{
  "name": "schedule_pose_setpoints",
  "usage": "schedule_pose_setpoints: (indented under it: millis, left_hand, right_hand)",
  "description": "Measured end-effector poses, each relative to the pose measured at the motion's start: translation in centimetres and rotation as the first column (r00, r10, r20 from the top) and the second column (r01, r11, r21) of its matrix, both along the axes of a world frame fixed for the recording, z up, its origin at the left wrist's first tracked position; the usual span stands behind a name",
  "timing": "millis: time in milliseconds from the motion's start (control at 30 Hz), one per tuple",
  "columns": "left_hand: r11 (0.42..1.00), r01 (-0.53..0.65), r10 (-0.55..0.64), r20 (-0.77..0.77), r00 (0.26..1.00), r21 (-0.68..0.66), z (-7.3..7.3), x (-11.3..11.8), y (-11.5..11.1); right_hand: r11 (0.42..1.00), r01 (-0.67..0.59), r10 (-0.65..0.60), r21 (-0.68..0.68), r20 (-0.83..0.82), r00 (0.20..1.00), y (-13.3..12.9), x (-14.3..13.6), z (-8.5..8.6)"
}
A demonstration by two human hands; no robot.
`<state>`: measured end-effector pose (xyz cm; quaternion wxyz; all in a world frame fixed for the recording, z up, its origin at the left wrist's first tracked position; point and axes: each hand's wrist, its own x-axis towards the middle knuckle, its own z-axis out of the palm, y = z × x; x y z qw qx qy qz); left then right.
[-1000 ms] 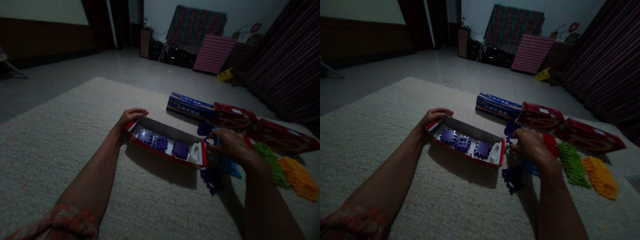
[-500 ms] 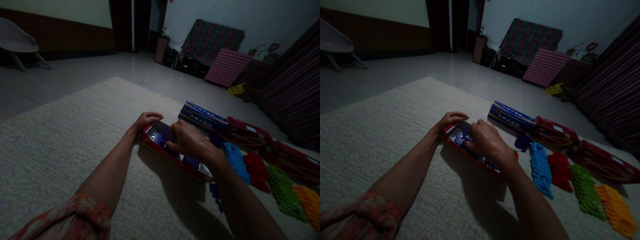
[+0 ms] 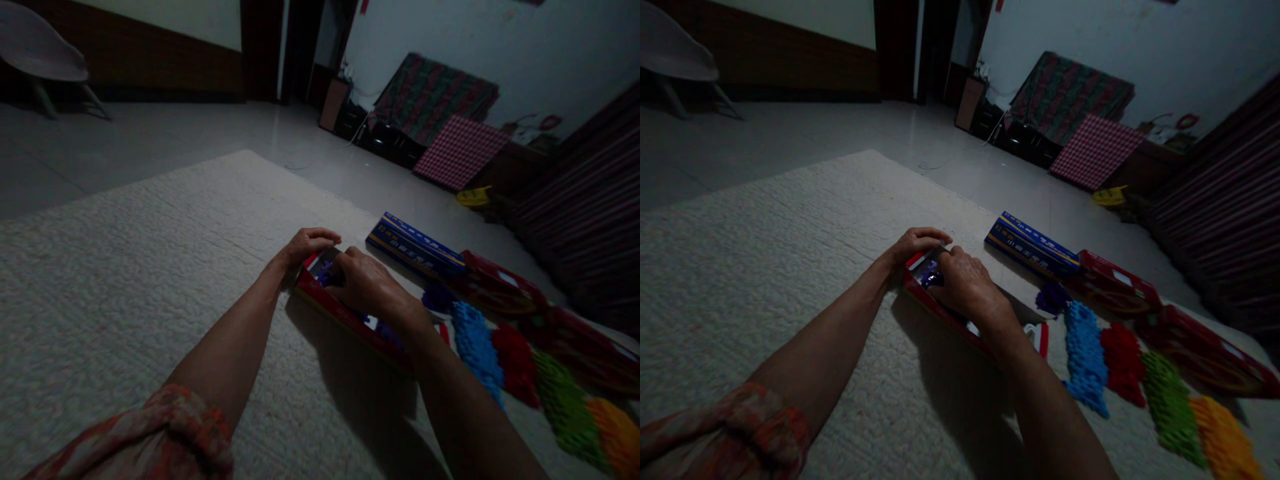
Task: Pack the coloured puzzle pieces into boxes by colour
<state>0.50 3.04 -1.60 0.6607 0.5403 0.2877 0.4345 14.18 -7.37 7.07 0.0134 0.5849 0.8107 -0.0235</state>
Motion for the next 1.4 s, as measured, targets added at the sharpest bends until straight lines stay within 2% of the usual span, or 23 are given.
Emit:
schedule_pose_setpoints:
  millis: [100,200,300,400,467,533,600,733,833,967,1133,1400]
  left_hand:
    - [1.0,0.0,0.0,0.003,1.0,0.0,0.1,0.0,-0.1]
    - [1.0,-0.011,0.012,0.006,1.0,-0.02,0.2,0.0,-0.2]
    - [0.999,-0.02,0.02,-0.027,0.999,-0.031,0.6,-0.1,-0.4]
    - [1.0,-0.027,0.025,-0.075,0.997,-0.014,1.1,-0.1,-0.7]
    - [0.999,-0.043,0.042,-0.111,0.993,-0.008,1.3,-0.1,-1.0]
    - [0.997,-0.081,0.079,-0.112,0.991,-0.014,1.4,-0.1,-1.2]
    - [0.996,-0.093,0.09,-0.141,0.986,-0.015,1.4,0.0,-1.2]
    - [0.995,-0.101,0.098,-0.178,0.979,-0.009,1.5,-0.1,-1.3]
    - [0.994,-0.107,0.102,-0.204,0.974,-0.012,1.6,-0.1,-1.3]
    - [0.995,-0.098,0.089,-0.197,0.976,-0.036,1.7,-0.1,-1.5]
    - [0.995,-0.088,0.075,-0.202,0.976,-0.056,1.9,-0.2,-1.8]
    - [0.996,-0.075,0.062,-0.21,0.976,-0.056,1.7,-0.4,-1.1]
  right_hand:
    - [0.999,0.009,-0.006,0.05,-0.056,0.998,-0.6,0.5,0.6]
    - [0.977,0.032,-0.001,0.212,-0.146,0.989,-2.0,2.6,1.8]
    - [0.913,0.077,0.019,0.401,-0.229,0.973,-3.9,6.8,3.1]
    - [0.801,0.251,-0.114,0.544,-0.274,0.955,-5.9,12.2,3.7]
    - [0.713,0.379,-0.226,0.59,-0.319,0.921,-6.8,15.8,3.2]
    - [0.639,0.475,-0.305,0.604,-0.368,0.878,-7.3,19.0,2.0]
    - [0.613,0.529,-0.363,0.587,-0.385,0.849,-7.4,21.5,0.4]
    - [0.63,0.579,-0.435,0.518,-0.381,0.816,-7.1,24.2,-2.8]
    - [0.662,0.61,-0.511,0.435,-0.333,0.792,-6.8,24.7,-4.0]
    - [0.71,0.644,-0.62,0.285,-0.181,0.763,-6.1,24.2,-4.3]
    - [0.763,0.627,-0.635,0.154,0.001,0.772,-4.8,22.9,-4.3]
    - [0.739,0.673,-0.67,0.033,0.138,0.729,-3.2,21.8,-4.1]
